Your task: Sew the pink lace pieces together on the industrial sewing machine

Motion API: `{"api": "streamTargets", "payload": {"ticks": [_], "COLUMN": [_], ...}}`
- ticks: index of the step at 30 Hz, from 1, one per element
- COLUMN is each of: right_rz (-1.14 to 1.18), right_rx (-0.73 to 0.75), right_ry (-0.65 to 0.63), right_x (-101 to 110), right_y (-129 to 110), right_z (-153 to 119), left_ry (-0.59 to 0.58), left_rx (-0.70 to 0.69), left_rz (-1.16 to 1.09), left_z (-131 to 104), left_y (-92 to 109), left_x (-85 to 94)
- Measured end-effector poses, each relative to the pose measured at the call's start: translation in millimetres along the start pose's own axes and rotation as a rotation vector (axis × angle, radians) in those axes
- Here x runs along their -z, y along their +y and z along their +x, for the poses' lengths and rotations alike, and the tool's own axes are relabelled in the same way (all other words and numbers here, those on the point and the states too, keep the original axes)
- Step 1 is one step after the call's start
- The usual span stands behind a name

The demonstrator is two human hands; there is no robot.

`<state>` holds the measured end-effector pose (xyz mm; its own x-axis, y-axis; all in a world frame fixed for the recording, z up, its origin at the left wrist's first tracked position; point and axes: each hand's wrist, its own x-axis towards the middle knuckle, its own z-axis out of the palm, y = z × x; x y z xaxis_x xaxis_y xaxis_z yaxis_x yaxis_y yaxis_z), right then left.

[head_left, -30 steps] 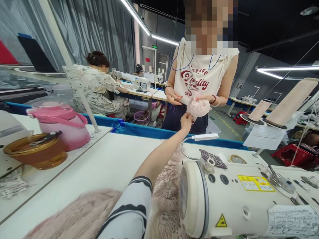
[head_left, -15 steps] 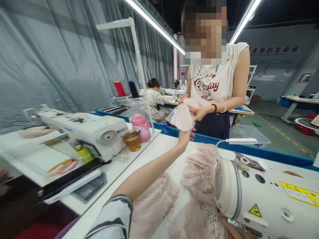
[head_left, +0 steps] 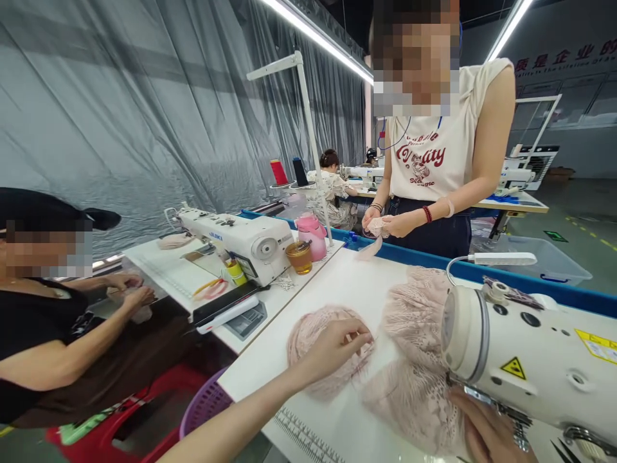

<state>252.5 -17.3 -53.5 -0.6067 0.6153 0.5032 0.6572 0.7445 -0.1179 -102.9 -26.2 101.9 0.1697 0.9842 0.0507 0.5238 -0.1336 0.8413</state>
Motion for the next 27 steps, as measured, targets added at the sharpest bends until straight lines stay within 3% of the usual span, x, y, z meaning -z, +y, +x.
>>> {"api": "streamTargets", "payload": {"ticks": [6,11,19,27], "right_rz": [-0.012,-0.025,-0.058,-0.03], "right_rx": [-0.142,-0.177,-0.004,-0.02], "right_ry": [0.078,0.064,-0.023,-0.002], "right_x": [1.3,2.2,-6.7,-7.6], "right_y": [-19.0,-21.5,2.6,3.0], "right_z": [1.3,2.2,-9.2,-5.1], "left_ry": [-0.005,-0.022,-0.018,0.031], "left_rx": [-0.009,-0.01,-0.026,-0.041], "left_rz": [0.047,0.033,0.055,0.065], "left_z": [3.5,7.5,9.4,12.3], "left_y": [1.3,1.6,-5.6,-9.8], "left_x": [-2.8,-6.5,-2.4,9.8]}}
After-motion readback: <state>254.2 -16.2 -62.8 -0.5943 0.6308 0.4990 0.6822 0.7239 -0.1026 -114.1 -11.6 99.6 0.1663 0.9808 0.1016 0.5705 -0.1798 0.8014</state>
